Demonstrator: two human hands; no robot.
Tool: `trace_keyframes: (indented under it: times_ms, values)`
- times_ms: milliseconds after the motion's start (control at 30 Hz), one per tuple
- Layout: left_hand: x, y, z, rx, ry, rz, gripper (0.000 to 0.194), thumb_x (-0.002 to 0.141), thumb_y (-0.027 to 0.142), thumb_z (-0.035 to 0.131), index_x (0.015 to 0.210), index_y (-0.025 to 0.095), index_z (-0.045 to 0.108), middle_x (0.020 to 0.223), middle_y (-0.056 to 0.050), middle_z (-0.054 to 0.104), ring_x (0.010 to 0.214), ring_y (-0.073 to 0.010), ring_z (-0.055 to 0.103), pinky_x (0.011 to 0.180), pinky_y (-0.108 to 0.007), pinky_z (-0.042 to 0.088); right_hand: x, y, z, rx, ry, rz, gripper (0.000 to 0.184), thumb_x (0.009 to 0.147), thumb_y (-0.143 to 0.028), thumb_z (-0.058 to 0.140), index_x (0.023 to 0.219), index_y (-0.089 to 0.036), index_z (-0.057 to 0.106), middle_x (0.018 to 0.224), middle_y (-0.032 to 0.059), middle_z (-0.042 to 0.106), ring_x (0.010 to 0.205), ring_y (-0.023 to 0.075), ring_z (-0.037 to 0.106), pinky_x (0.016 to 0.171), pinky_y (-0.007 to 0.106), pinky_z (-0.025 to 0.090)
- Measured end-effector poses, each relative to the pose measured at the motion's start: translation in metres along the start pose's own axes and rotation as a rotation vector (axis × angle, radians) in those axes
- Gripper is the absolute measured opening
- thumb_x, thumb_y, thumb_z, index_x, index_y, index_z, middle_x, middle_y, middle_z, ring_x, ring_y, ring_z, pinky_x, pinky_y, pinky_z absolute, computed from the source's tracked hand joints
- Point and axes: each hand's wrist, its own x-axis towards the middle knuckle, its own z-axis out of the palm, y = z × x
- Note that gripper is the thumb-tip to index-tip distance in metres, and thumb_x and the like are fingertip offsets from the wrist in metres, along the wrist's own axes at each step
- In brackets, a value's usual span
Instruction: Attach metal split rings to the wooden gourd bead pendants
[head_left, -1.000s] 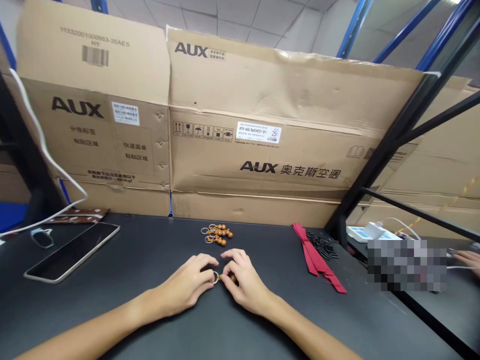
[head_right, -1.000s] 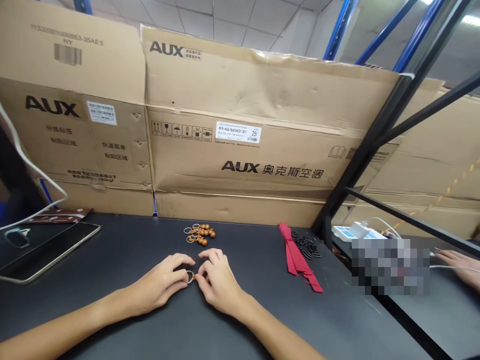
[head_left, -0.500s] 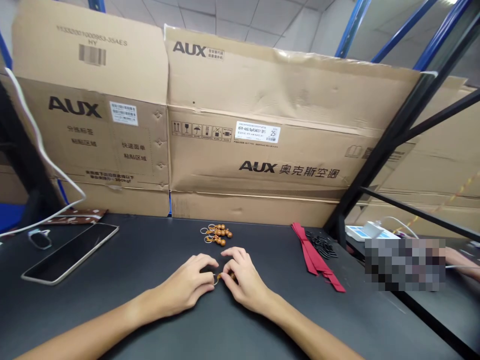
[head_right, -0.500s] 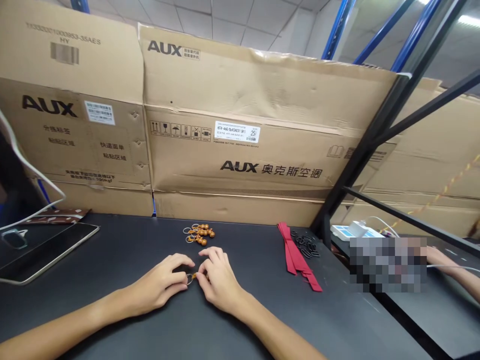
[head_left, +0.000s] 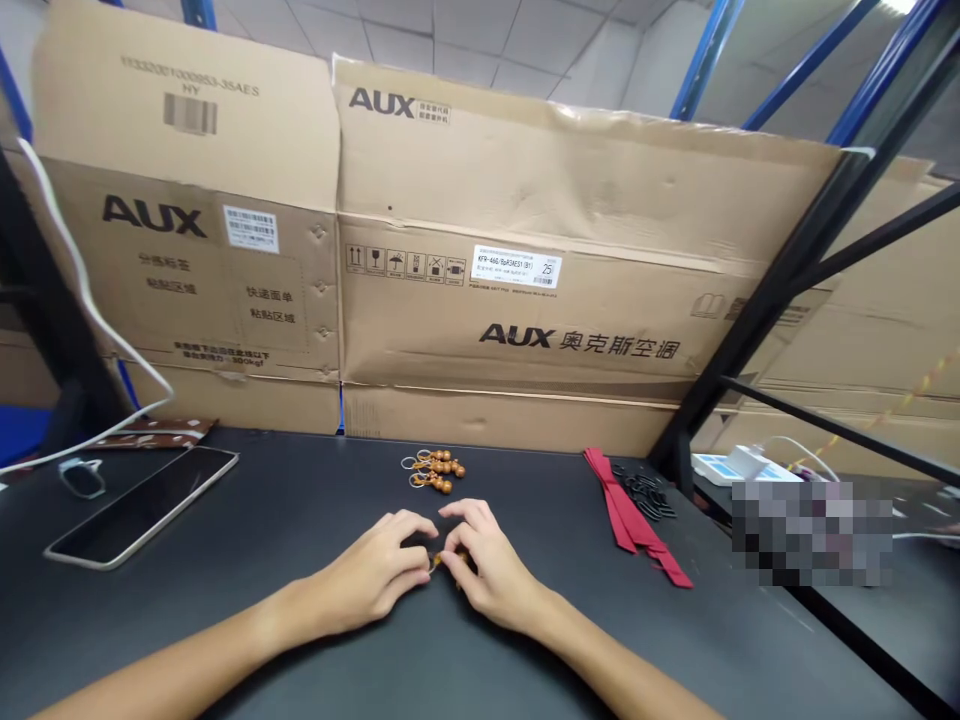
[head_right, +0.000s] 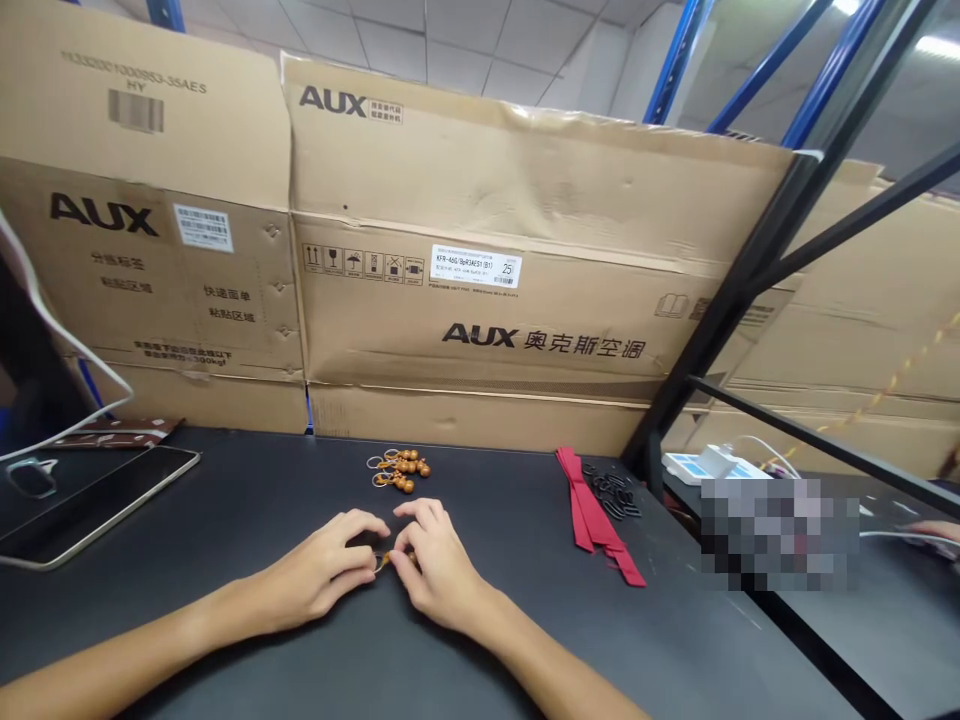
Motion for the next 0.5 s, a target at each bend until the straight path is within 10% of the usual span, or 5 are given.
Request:
trace_keyframes:
  times_ms: [500]
  values:
    - [-0.002, -0.037, -0.002, 0.149, 0.059, -0.199, 0.020, 0.098, 0.023, 0.042, 0.086, 0.020, 0.058, 0.116, -0.008, 0.059, 0.104, -0.0226, 0.058, 0.089, -0.039, 0.048, 0.003, 0.048, -0.012, -0.347, 0.080, 0.145, 0.013, 0.094, -0.016, 0.050, 0.087, -0.020, 0.060, 0.114, 0.0112, 0.059, 0.109, 0.0269, 0.052, 0.089, 0.045, 0.048]
